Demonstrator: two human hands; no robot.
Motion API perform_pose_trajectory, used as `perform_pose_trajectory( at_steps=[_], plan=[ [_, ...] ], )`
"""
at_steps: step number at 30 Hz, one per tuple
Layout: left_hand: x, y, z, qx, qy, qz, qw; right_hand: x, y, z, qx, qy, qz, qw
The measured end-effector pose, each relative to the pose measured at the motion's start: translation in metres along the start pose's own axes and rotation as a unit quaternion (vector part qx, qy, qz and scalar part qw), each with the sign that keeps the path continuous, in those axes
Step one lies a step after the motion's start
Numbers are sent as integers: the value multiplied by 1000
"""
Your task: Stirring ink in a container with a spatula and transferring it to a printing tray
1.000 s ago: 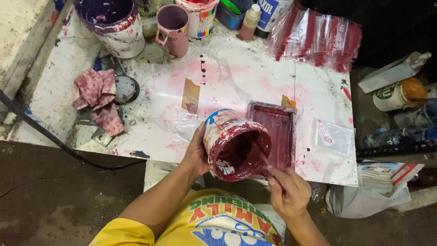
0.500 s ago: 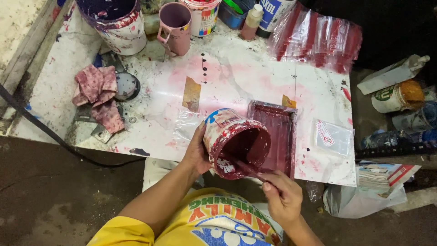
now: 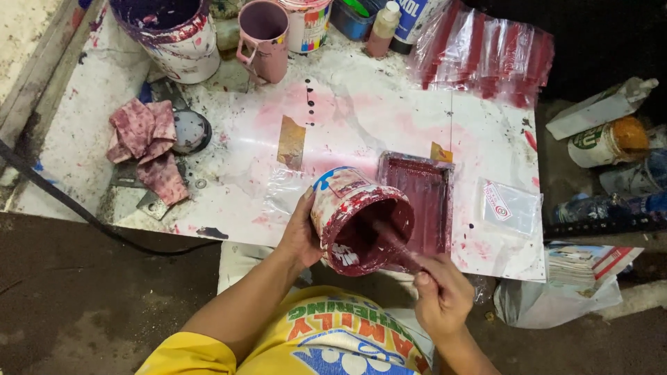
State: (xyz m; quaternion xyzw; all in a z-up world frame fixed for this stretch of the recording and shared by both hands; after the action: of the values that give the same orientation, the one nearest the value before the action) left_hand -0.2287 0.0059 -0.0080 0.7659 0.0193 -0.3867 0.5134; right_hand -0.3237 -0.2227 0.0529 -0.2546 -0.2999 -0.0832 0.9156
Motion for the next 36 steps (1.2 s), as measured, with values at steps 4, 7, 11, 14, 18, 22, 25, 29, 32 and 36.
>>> perform_pose_trajectory(
  at_steps=[4, 7, 11, 14, 18, 22, 25, 29, 32, 36],
  plan=[
    [-3, 2, -3, -4, -8, -10, 1000, 5, 2, 8, -107, -78, 38, 990],
    [-1, 2, -1, 3, -3, -3, 1000, 8, 6, 21, -11, 16, 98, 995],
    [-4, 1, -1, 7, -1, -3, 1000, 6, -1, 8, -18, -29, 10, 999],
    [-2, 0, -5, 2, 6, 5, 1000, 6, 4, 8, -97, -58, 44, 993],
    [-1, -1, -2, -32, 2, 31, 999, 1, 7, 7, 35, 11, 53, 998],
    [1, -3, -1, -17, 2, 64, 998, 9, 4, 9, -81, -65, -20, 994],
    [4, -7, 2, -37, -6, 67, 997, 5, 12, -2, -126, -112, -23, 985],
    [3, -2, 3, -19, -5, 70, 997, 7, 28, 5, -20, -138, 32, 990],
    [-2, 0, -2, -21, -5, 70, 997, 18, 23, 26, 5, -125, 100, 987],
    [-4, -4, -6, -28, 33, 56, 997, 15, 2, 8, -86, -125, 131, 980]
  ],
)
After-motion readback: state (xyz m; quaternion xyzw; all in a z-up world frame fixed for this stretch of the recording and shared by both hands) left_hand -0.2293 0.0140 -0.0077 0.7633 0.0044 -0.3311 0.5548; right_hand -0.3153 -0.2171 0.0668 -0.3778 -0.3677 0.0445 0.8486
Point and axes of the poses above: each hand's wrist, its own x-axis towards the middle knuckle, its own y-axis out of the palm, z = x × y, the point moved 2 cm from there along x, towards the middle knuckle, and after that the axes turned 4 degrees about -x, right-handed, at the moved point
